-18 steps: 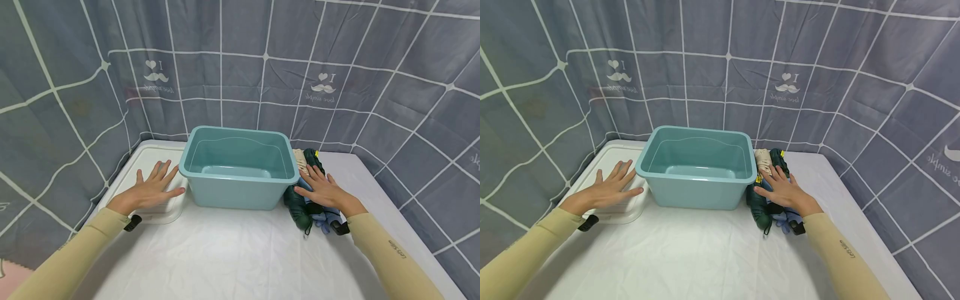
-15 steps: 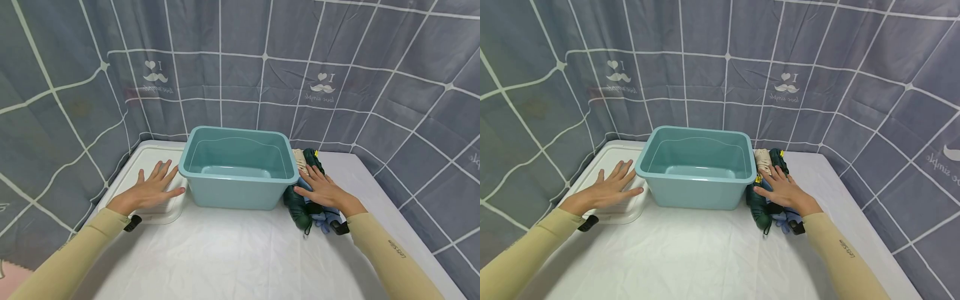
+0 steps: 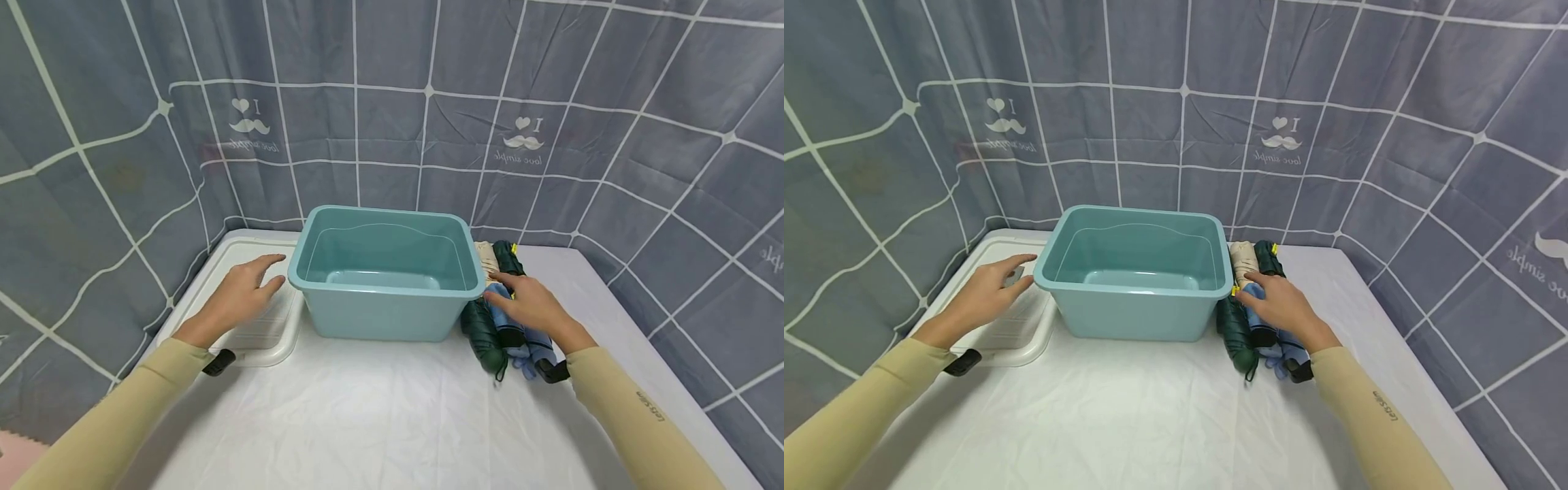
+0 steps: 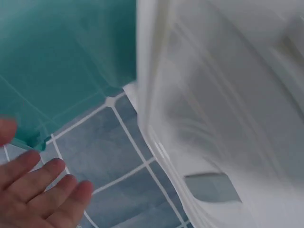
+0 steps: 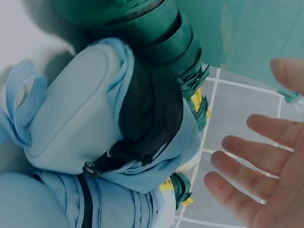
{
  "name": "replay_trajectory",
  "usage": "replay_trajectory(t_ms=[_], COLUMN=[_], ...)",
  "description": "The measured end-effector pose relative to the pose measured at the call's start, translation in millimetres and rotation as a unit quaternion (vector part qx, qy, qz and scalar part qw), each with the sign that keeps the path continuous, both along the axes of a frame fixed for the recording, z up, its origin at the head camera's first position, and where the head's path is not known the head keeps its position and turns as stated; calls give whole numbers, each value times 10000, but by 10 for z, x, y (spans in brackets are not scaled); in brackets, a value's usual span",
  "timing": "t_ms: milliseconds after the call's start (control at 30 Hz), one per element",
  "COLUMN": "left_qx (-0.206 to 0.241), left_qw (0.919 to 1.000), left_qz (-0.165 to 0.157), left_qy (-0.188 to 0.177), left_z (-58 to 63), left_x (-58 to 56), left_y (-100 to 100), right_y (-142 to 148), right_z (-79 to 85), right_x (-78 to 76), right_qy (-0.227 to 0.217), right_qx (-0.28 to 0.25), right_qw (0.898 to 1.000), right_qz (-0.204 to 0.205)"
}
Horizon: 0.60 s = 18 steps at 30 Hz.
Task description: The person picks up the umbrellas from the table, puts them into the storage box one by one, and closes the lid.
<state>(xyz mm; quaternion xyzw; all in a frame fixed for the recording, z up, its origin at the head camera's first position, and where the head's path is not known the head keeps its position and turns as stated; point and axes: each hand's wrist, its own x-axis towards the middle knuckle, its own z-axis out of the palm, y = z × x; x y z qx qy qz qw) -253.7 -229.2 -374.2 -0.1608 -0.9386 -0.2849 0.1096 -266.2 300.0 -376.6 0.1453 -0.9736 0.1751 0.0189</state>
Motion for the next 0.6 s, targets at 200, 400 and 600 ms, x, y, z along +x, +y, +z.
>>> replay_trajectory(t_ms=[200, 400, 600], left_qx=[1070, 1605, 1593], left_qw=[9929, 9861, 9853], left_qz=[427, 425, 391], left_qy=[308, -110, -479], left_z=[143, 317, 413], left_x=[15, 8, -36], left_y=[117, 255, 364], right_y=[-42, -132, -216], right_z=[4, -10, -52], right_x=[13, 25, 41], right_qy=[44, -23, -193], right_qx=[-345, -435, -651], right_qw=[9993, 9990, 9977], right_qz=[-119, -119, -6])
